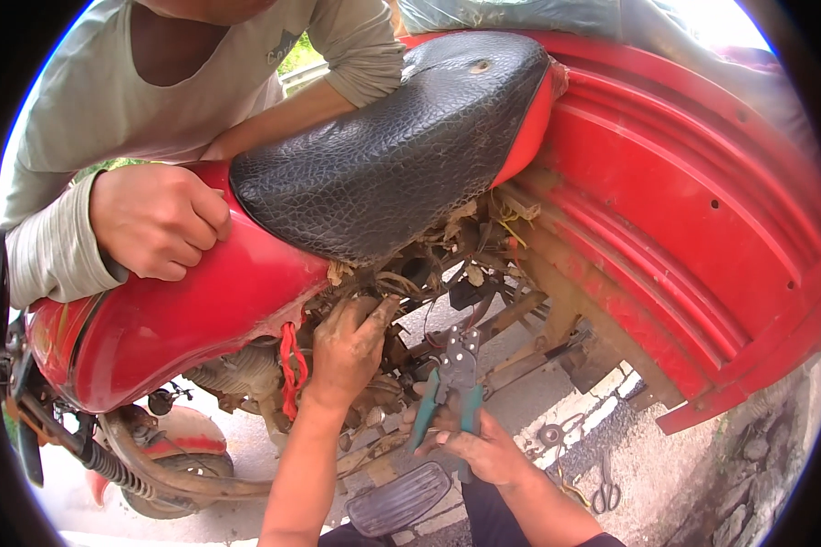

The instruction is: The person uses a pair of pliers to work on the mechanical components located under the seat of a red motorcycle. They repeatedly grip and manipulate parts within the engine area while another person holds the motorcycle steady.

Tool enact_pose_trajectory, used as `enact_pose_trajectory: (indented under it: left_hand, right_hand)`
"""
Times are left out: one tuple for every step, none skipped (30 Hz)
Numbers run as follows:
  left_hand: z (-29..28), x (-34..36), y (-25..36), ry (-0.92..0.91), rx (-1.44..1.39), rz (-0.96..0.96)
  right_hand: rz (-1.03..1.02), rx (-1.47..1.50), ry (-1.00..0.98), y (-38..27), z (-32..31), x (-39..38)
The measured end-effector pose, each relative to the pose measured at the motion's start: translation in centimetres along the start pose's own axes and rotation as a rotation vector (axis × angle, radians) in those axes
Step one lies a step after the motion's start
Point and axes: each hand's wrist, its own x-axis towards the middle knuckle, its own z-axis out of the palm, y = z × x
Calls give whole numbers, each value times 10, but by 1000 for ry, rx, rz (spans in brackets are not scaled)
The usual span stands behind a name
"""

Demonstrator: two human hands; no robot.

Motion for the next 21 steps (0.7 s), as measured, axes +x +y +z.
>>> enact_pose_trajectory:
  left_hand:
    - [-2, 5, 1, 6, -17, -17]
    - [-5, 11, 2, 13, -34, -33]
    - [-8, 15, 3, 19, -48, -48]
    - [-10, 17, 3, -5, -61, -69]
    - [-10, 17, 1, -29, -75, -89]
    - [-11, 18, 1, -48, -90, -108]
    - [-12, 19, 1, -42, -98, -134]
    - [-14, 20, 2, -37, -104, -160]
    - [-15, 18, 4, -33, -114, -194]
    - [-14, 16, 5, -19, -192, -279]
    - [-12, 15, 5, -4, -268, -365]
    - [-7, 13, 9, 17, -354, -450]
    - [-6, 11, 16, 1, -457, -677]
    - [1, 9, 17, 71, -523, -698]
    - [11, 8, 20, 144, -599, -721]
    - [16, 6, 21, 218, -674, -743]
    - [16, 1, 21, 204, -638, -761]
    - [19, 2, 25, 230, -648, -760]
    - [23, 5, 28, 256, -657, -758]
    - [25, 9, 30, 282, -664, -757]
    - [17, 17, 30, 252, -593, -711]
  right_hand:
    - [1, -31, -18, -5, -3, -2]
    - [1, -62, -35, -10, -7, -4]
    - [-1, -93, -55, -13, -8, -4]
    - [-15, -104, -49, -16, -6, -4]
    - [-29, -114, -43, -20, -3, -4]
    - [-45, -130, -36, -23, -2, -4]
    - [-25, -156, -44, -25, -6, -5]
    - [-23, -193, -69, -30, -9, -5]
    - [-13, -230, -91, -34, -13, -6]
    - [-3, -266, -114, -39, -16, -5]
    - [15, -350, -104, -44, -18, -2]
    - [5, -363, -100, -49, -21, -1]
    - [-5, -375, -97, -52, -23, 1]
    - [-15, -385, -96, -54, -24, 4]
    - [-39, -483, -78, -56, -25, 6]
    - [-63, -579, -62, -58, -27, 10]
    - [-87, -675, -47, -60, -27, 14]
    - [-105, -751, -16, -62, -28, 17]
    - [-125, -824, 22, -64, -28, 19]
    - [-144, -894, 62, -66, -28, 22]
    - [-157, -941, 87, -65, -33, 26]
